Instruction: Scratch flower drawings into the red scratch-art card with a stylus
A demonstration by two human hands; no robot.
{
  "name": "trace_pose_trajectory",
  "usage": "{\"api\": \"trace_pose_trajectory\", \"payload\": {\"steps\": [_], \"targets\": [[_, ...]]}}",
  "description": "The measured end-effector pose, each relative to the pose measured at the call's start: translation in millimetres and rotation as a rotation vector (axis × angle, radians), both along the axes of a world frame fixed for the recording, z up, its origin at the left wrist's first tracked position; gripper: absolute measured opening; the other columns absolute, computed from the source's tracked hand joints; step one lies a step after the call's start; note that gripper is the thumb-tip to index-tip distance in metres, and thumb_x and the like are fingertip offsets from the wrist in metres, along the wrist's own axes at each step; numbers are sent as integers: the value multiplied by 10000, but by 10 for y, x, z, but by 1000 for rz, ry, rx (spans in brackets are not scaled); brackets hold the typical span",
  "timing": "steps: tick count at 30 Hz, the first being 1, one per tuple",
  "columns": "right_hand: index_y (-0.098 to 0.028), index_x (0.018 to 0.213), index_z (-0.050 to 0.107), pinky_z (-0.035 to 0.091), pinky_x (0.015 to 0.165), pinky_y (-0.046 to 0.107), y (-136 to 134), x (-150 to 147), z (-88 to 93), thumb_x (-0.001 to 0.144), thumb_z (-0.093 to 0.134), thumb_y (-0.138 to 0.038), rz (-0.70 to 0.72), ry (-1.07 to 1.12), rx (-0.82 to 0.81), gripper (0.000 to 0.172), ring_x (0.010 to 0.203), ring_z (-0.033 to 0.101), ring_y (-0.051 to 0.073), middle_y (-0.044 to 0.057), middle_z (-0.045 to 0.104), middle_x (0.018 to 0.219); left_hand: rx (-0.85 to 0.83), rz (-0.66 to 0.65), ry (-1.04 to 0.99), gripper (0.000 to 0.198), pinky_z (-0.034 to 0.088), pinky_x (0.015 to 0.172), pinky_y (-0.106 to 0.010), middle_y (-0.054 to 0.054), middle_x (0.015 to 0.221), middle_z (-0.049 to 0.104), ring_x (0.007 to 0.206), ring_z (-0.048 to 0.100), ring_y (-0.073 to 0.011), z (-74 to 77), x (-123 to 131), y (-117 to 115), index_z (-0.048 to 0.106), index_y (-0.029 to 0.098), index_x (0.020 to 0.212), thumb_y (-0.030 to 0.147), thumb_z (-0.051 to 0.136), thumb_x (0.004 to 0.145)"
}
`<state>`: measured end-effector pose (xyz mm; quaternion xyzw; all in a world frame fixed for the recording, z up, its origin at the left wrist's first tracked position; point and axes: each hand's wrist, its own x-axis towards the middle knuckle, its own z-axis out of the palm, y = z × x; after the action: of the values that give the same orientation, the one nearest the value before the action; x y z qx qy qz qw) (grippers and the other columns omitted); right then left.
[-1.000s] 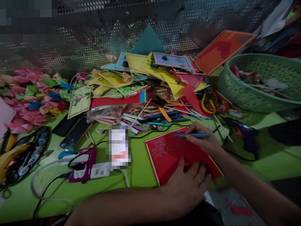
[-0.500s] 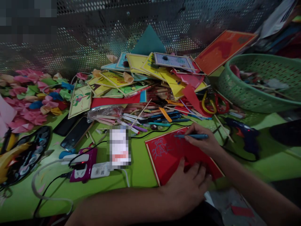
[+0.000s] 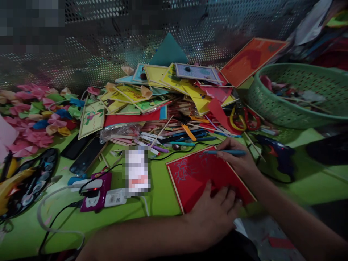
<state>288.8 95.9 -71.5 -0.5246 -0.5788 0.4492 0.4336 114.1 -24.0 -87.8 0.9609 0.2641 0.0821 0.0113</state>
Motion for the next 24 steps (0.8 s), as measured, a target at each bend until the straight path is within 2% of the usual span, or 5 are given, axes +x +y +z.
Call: {"api": "trace_pose_trajectory", "payload": {"steps": [6,9,12,19,24], "targets": [[-282,909,725,458,575,315,15,75,66,761,852,-441,-96,160,3,252,661,609,185,5,668,797,-26,5,11,535,411,1141,-578,-128,1608,483,1411,465,-264,24,-7,2,506,172,1527,430,394,1073],[-305,892,750,501,628,332,-12,104,188,730,878,-419,-114,209,-15,236,706,635,193,13,693,876,-35,16,9,545,433,1122,-578,-140,1598,486,1419,455,-279,40,-23,-1,531,167,1500,470,451,1054],[-304,837,765,527,683,346,-66,134,266,686,912,-401,-72,209,-37,233,756,637,211,22,693,860,-42,17,26,518,426,1130,-580,-144,1594,487,1441,433,-293,54,-32,1,577,172,1445,487,462,1049],[-257,798,706,403,523,313,-150,146,49,753,830,-437,-11,71,-58,223,591,527,171,-4,621,698,-28,26,7,541,441,1113,-596,-140,1569,515,1371,483,-281,54,-27,5,535,155,1491,469,416,1067],[-255,734,653,372,559,325,-144,83,15,778,789,-357,0,-88,22,176,599,497,171,-17,586,651,-17,30,0,537,442,1107,-604,-138,1577,515,1369,485,-286,3,-13,-9,533,158,1503,453,404,1074]]}}
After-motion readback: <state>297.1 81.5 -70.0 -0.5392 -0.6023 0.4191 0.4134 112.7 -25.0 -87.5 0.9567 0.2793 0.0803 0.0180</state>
